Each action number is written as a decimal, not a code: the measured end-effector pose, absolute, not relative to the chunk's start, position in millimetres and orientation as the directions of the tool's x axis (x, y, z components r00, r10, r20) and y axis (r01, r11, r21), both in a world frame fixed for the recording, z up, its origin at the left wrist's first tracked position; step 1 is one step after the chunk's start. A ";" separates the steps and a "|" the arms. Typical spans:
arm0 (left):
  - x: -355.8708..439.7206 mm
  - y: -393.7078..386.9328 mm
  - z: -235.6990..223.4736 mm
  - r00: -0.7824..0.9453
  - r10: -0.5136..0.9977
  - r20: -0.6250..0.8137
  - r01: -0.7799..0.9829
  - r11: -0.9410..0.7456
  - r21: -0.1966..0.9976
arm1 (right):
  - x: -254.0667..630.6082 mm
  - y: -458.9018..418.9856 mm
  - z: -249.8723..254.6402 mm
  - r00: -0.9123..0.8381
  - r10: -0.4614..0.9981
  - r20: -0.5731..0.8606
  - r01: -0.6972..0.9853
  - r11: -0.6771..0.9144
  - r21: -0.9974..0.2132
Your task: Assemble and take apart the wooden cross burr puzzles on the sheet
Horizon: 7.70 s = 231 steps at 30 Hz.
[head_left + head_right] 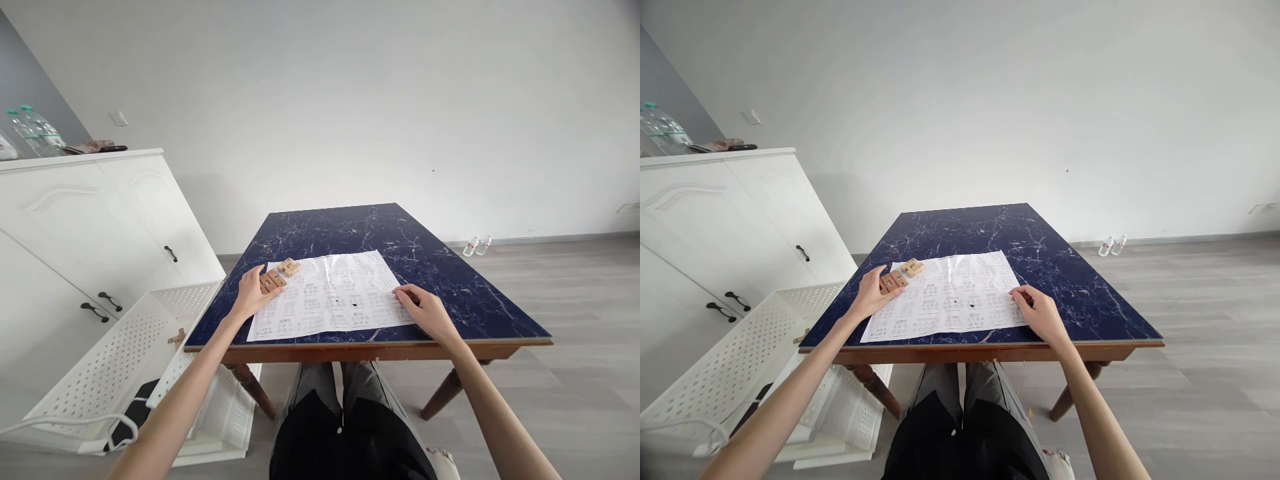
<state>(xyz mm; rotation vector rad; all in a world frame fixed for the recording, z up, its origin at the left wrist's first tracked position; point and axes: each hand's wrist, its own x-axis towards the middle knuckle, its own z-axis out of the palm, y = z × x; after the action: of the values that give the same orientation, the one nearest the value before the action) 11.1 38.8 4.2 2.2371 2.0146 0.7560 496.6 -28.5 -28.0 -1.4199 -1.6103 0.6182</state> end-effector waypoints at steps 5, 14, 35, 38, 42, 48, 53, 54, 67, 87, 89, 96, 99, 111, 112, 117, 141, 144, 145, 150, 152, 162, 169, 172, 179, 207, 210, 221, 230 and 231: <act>0.5 24.8 4.3 -0.027 0.960 0.280 0.916 -0.088 0.392 | 498.1 -28.9 -28.3 0.039 0.962 0.272 0.514 0.214 -0.831; -9.7 6.6 2.2 -0.068 0.955 0.290 0.890 -0.073 0.449 | 497.1 -29.2 -28.7 0.054 0.958 0.281 0.483 0.221 -0.847; -6.1 22.1 1.5 -0.036 0.959 0.283 0.896 -0.094 0.434 | 498.8 -31.4 -30.5 0.058 0.960 0.273 0.491 0.210 -0.845; -5.9 20.7 2.1 -0.031 0.959 0.283 0.899 -0.098 0.428 | 498.7 -31.3 -30.7 0.059 0.960 0.275 0.490 0.212 -0.846; -4.0 20.9 3.3 -0.022 0.959 0.284 0.902 -0.104 0.419 | 498.8 -29.8 -31.3 0.062 0.959 0.276 0.488 0.212 -0.847; 3.6 29.4 1.8 0.000 0.957 0.289 0.910 -0.120 0.398 | 498.2 -30.0 -30.2 0.064 0.960 0.272 0.488 0.207 -0.848; 17.0 46.6 -0.4 0.032 0.954 0.297 0.920 -0.144 0.364 | 497.3 -31.2 -29.0 0.069 0.960 0.270 0.493 0.203 -0.846; 19.4 49.5 -0.6 0.036 0.953 0.299 0.922 -0.147 0.358 | 497.3 -31.2 -29.2 0.069 0.960 0.272 0.494 0.204 -0.845; 25.5 42.2 8.8 0.021 0.965 0.262 0.938 -0.109 0.328 | 497.6 -30.4 -28.6 0.060 0.960 0.272 0.489 0.209 -0.847; 199.1 -8.1 9.0 0.443 0.885 0.143 0.739 -0.451 0.501 | 495.8 -29.2 -24.6 0.043 0.956 0.291 0.496 0.233 -0.837; 194.9 -9.1 9.9 0.451 0.882 0.137 0.730 -0.453 0.511 | 495.9 -29.3 -23.8 0.041 0.955 0.293 0.508 0.233 -0.829; 163.6 -23.6 15.4 0.390 0.916 0.094 0.756 -0.377 0.535 | 484.9 -34.3 -16.2 -0.011 0.940 0.340 0.583 0.283 -0.761; 160.2 -27.9 14.1 0.367 0.926 0.091 0.761 -0.355 0.543 | 461.7 -40.2 -13.1 -0.089 0.925 0.370 0.604 0.345 -0.718; 140.1 -41.2 17.0 0.388 0.911 0.143 0.787 -0.408 0.464 | 382.6 -40.9 -15.0 -0.128 0.940 0.317 0.732 0.305 -0.609; 137.9 -42.6 17.6 0.386 0.911 0.146 0.795 -0.409 0.449 | 382.5 -41.1 -13.7 -0.128 0.943 0.307 0.740 0.297 -0.603; 133.3 -48.0 19.7 0.292 0.939 0.180 0.874 -0.338 0.350 | 384.7 -43.8 -6.4 -0.125 0.958 0.258 0.765 0.258 -0.590; 173.1 -53.5 54.6 0.251 0.941 0.228 0.524 -0.330 0.785 | 373.9 -85.2 22.9 -0.124 0.966 0.226 -0.023 0.225 -0.974; 179.6 -54.3 58.6 0.281 0.931 0.231 0.447 -0.340 0.827 | 370.5 -91.0 27.0 -0.078 0.961 0.265 0.056 0.270 -0.961; 180.9 -55.0 59.7 0.291 0.929 0.229 0.428 -0.340 0.837 | 370.5 -93.4 28.2 -0.063 0.958 0.280 0.099 0.285 -0.953; 187.2 -60.3 64.9 0.316 0.912 0.261 0.489 -0.392 0.780 | 372.3 -103.6 31.2 0.022 0.951 0.308 0.255 0.293 -0.922; 189.9 -61.2 65.7 0.318 0.905 0.282 0.547 -0.419 0.725 | 372.2 -105.2 30.4 0.038 0.950 0.311 0.274 0.289 -0.917; 188.9 -60.9 59.5 0.328 0.894 0.304 0.676 -0.447 0.585 | 372.0 -106.2 27.6 0.070 0.953 0.293 0.221 0.272 -0.937; 188.6 -64.3 52.8 0.336 0.884 0.325 0.688 -0.466 0.557 | 369.0 -106.3 27.3 0.059 0.960 0.273 0.214 0.255 -0.943; 187.1 -65.4 48.3 0.350 0.865 0.359 0.668 -0.499 0.552 | 365.0 -105.0 25.7 0.048 0.966 0.254 0.165 0.243 -0.956; 176.6 -66.2 45.5 0.415 0.824 0.386 0.653 -0.565 0.505 | 364.8 -104.7 19.4 0.028 0.977 0.211 0.035 0.210 -0.977; 169.6 -88.8 39.6 0.270 0.847 0.457 0.678 -0.504 0.534 | 344.2 -115.8 27.2 0.085 0.972 0.217 0.109 0.208 -0.972; 164.4 -87.1 48.0 0.297 0.839 0.457 0.667 -0.524 0.529 | 348.4 -113.7 27.0 0.047 0.978 0.203 0.073 0.199 -0.977; 173.9 -95.6 45.9 0.404 0.763 0.505 0.604 -0.637 0.479 | 338.6 -114.3 30.1 0.041 0.977 0.209 0.019 0.209 -0.978; 182.0 -98.6 36.9 0.280 0.766 0.579 0.674 -0.586 0.450 | 339.3 -111.8 30.1 0.032 0.973 0.230 0.011 0.230 -0.973; 182.3 -99.0 37.0 0.277 0.768 0.577 0.676 -0.583 0.450 | 338.8 -112.4 31.0 0.027 0.972 0.231 0.010 0.231 -0.973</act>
<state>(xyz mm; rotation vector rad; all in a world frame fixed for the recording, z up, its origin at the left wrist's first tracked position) 182.3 -99.0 37.0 2.4157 1.3728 1.1972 338.8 -112.4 31.0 -1.0538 -1.2947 1.0125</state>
